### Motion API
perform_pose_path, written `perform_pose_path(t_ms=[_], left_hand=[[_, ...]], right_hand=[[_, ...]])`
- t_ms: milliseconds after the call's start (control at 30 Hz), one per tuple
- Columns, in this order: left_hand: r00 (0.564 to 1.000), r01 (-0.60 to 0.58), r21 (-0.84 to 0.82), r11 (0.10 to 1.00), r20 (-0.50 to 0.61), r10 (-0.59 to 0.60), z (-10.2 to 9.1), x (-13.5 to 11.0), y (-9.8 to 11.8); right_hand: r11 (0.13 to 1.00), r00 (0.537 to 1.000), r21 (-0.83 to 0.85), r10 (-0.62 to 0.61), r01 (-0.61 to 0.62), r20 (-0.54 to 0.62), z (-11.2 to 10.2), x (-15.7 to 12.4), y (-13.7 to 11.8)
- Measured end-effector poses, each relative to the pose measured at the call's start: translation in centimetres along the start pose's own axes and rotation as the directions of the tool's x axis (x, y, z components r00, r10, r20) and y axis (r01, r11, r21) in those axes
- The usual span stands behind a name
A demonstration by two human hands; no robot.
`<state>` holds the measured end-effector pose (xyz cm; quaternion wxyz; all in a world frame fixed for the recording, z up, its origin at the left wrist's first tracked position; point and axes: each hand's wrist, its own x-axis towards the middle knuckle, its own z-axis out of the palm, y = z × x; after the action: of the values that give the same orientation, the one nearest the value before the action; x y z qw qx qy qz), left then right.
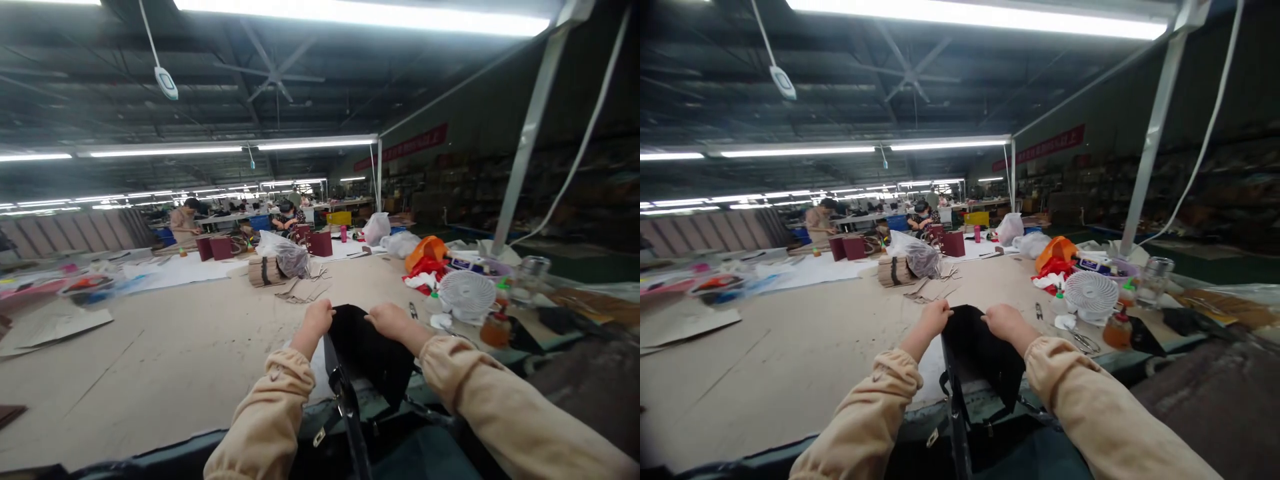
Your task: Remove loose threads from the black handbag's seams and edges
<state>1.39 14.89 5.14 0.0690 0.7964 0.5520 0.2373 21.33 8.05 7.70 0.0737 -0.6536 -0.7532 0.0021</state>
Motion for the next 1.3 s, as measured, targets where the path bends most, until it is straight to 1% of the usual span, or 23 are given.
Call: perform_pose_path(t_ms=[67, 133, 233, 300, 400, 533, 600, 667, 733, 800, 933, 1000, 1100, 1200, 1300], left_hand=[[1.000, -0.013, -0.019, 1.000, -0.007, 0.013, 0.0, -0.1, -0.4], [0.999, -0.034, -0.042, 0.999, -0.016, 0.033, -0.1, -0.3, -0.8], [0.997, -0.072, -0.083, 0.994, -0.031, 0.070, -0.2, -0.7, -1.3], [0.994, -0.100, -0.111, 0.989, -0.043, 0.096, -0.3, -0.9, -1.5], [0.989, -0.140, -0.158, 0.977, -0.065, 0.132, -0.4, -1.1, -1.6], [0.984, -0.170, -0.225, 0.959, -0.098, 0.152, -0.2, -1.2, -1.6], [0.979, -0.196, -0.260, 0.946, -0.113, 0.172, -0.1, -1.2, -1.9], [0.965, -0.255, -0.309, 0.916, -0.139, 0.222, -0.1, -1.1, -2.3], [0.949, -0.312, -0.355, 0.881, -0.159, 0.272, -0.2, -1.1, -2.7], [0.942, -0.336, -0.373, 0.865, -0.151, 0.301, -0.4, -1.0, -3.1], [0.933, -0.357, -0.380, 0.854, -0.092, 0.349, -0.8, -0.9, -3.2], [0.933, -0.352, -0.388, 0.852, -0.073, 0.352, -0.8, -0.7, -3.1], [0.932, -0.350, -0.411, 0.841, -0.063, 0.357, -0.5, -0.3, -2.9], [0.931, -0.344, -0.424, 0.838, -0.038, 0.363, -0.3, 0.0, -2.6], [0.931, -0.334, -0.419, 0.844, -0.005, 0.366, -0.3, 0.3, -2.4]], right_hand=[[0.999, 1.000, 0.033, -0.028, 0.027, 0.015, 0.0, 0.0, 0.3], [0.995, 0.997, 0.074, -0.071, 0.071, 0.001, -0.2, 0.2, 0.5], [0.975, 0.983, 0.142, -0.160, 0.171, -0.086, -0.7, 0.9, 0.6], [0.949, 0.961, 0.181, -0.234, 0.259, -0.148, -0.9, 1.7, 0.4], [0.895, 0.915, 0.225, -0.342, 0.386, -0.214, -0.9, 3.3, -0.3], [0.816, 0.864, 0.291, -0.442, 0.499, -0.242, 0.5, 5.3, -1.4], [0.789, 0.856, 0.335, -0.453, 0.515, -0.248, 1.4, 6.0, -1.7], [0.772, 0.860, 0.382, -0.441, 0.509, -0.255, 2.3, 6.6, -1.8], [0.748, 0.869, 0.442, -0.416, 0.495, -0.269, 2.7, 7.0, -1.8], [0.706, 0.862, 0.495, -0.421, 0.507, -0.282, 2.8, 7.4, -1.7], [0.621, 0.798, 0.512, -0.533, 0.594, -0.281, 2.5, 8.2, -1.3], [0.595, 0.777, 0.517, -0.566, 0.616, -0.274, 2.5, 8.6, -1.0], [0.591, 0.760, 0.505, -0.607, 0.628, -0.234, 2.5, 8.8, -0.6], [0.605, 0.734, 0.447, -0.647, 0.659, -0.206, 2.5, 8.8, -0.2], [0.589, 0.695, 0.385, -0.673, 0.710, -0.252, 2.5, 8.8, 0.1]])
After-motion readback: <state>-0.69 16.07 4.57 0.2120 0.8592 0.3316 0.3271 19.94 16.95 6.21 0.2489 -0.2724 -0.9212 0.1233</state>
